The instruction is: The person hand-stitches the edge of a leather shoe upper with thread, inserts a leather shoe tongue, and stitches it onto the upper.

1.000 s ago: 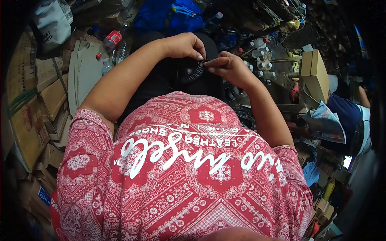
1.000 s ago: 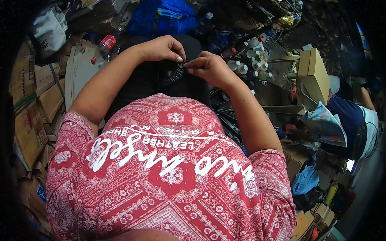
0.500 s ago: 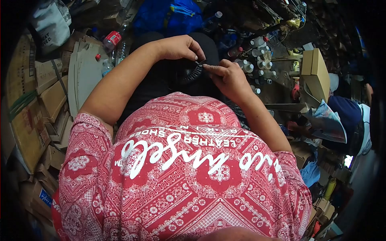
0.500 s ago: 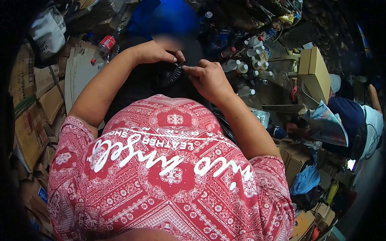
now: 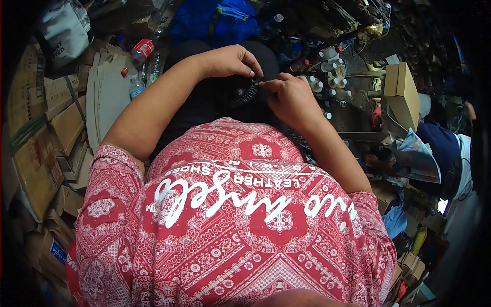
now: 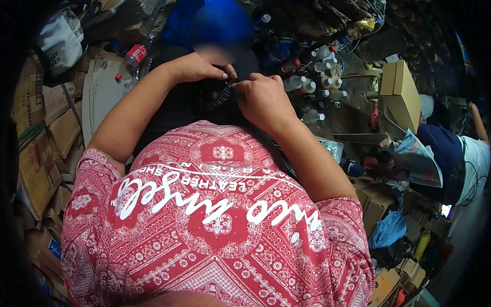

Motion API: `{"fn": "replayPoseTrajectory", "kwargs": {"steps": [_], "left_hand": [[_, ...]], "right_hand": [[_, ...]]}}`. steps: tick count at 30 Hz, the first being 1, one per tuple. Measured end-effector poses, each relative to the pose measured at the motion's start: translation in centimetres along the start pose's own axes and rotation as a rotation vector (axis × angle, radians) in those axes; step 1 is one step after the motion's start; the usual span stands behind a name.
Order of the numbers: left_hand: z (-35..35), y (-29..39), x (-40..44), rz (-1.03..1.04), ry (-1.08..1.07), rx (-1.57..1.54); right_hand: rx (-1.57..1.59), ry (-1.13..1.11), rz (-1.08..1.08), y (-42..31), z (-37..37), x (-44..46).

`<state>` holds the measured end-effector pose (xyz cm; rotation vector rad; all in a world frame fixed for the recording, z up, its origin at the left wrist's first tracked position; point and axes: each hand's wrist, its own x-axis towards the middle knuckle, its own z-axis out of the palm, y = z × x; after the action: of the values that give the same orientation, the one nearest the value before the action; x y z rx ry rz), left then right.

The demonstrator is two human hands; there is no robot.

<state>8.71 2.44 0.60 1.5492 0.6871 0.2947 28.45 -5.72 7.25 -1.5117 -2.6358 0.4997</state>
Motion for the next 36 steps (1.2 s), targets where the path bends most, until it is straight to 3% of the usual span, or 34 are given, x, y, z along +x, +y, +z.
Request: {"fn": "replayPoseTrajectory", "kwargs": {"steps": [10, 16, 22, 29, 31, 36], "left_hand": [[0.1, 0.0, 0.0, 0.014, -0.011, -0.032], [-0.2, -0.3, 0.1, 0.012, -0.023, 0.045], [-0.1, 0.3, -0.3, -0.015, -0.013, 0.025], [0.1, 0.4, 0.2, -0.024, -0.005, 0.078], [0.1, 0.5, -0.1, -0.031, 0.021, 0.091], [-0.2, 0.6, -0.5, 0.001, -0.061, 0.107]], "right_hand": [[0.07, -0.099, 0.069, 0.3, -0.7, 0.6], [-0.061, -0.059, 0.018, -0.1, 0.0, 0.8], [0.35, -0.046, 0.019, 2.8, -0.1, 0.7], [0.28, 0.004, -0.023, 2.6, 1.0, 1.2], [0.632, -0.083, 0.13, 3.6, 1.5, 1.0], [0.861, -0.222, 0.19, 5.8, 2.4, 0.9]]}}
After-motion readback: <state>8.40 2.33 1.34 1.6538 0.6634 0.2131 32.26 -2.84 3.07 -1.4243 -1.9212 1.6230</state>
